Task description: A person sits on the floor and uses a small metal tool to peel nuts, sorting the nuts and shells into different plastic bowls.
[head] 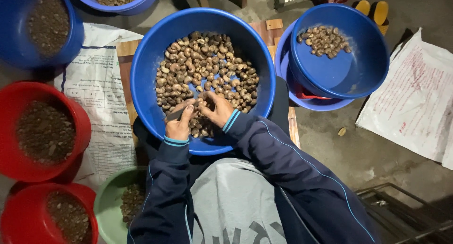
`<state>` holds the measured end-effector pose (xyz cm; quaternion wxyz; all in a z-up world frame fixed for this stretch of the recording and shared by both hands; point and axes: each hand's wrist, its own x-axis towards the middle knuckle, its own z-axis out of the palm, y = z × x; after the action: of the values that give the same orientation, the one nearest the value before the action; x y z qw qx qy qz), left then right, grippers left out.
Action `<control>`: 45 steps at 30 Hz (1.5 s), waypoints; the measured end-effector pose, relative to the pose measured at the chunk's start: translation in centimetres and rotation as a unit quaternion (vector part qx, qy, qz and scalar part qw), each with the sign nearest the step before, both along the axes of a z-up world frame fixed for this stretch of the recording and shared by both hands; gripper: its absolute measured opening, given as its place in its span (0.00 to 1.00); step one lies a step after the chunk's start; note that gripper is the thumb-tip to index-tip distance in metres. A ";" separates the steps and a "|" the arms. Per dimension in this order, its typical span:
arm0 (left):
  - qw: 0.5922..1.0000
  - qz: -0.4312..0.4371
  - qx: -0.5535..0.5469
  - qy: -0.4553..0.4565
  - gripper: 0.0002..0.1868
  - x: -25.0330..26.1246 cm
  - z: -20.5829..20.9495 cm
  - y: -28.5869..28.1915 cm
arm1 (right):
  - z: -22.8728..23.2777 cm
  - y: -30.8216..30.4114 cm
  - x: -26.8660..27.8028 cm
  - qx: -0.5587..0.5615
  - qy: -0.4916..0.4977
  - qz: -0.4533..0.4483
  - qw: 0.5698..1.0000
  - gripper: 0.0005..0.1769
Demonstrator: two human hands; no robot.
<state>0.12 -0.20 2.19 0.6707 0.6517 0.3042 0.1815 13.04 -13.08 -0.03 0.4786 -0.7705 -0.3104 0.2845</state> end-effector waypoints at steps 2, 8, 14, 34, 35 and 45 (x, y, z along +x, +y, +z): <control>1.000 0.005 -0.025 -0.007 0.15 -0.1 -1.0 0.0 | 0.3 0.1 -0.1 -0.002 -0.002 -0.002 1.000 0.22; 1.000 0.005 -0.004 -0.003 0.14 0.0 -1.0 0.2 | 1.4 0.5 -0.2 0.008 0.008 -0.010 1.000 0.20; 0.999 -0.007 0.023 0.032 0.17 0.0 -0.1 0.2 | 1.0 0.4 -0.1 0.029 -0.008 -0.020 0.999 0.22; 0.996 0.002 0.078 -0.038 0.16 0.1 -0.4 0.3 | 1.3 0.0 -0.5 0.039 -0.064 0.005 0.997 0.20; 0.995 -0.003 0.081 -0.050 0.15 0.4 0.3 0.2 | 1.1 0.1 -0.6 0.040 -0.059 0.001 0.997 0.20; 0.995 0.001 0.057 -0.086 0.12 0.1 -0.1 0.3 | 3.0 0.5 -0.5 0.050 -0.013 -0.001 0.999 0.20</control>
<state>0.27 0.07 2.04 0.6554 0.6709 0.2356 0.2547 12.53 -12.56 2.96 0.5125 -0.7498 -0.3296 0.2577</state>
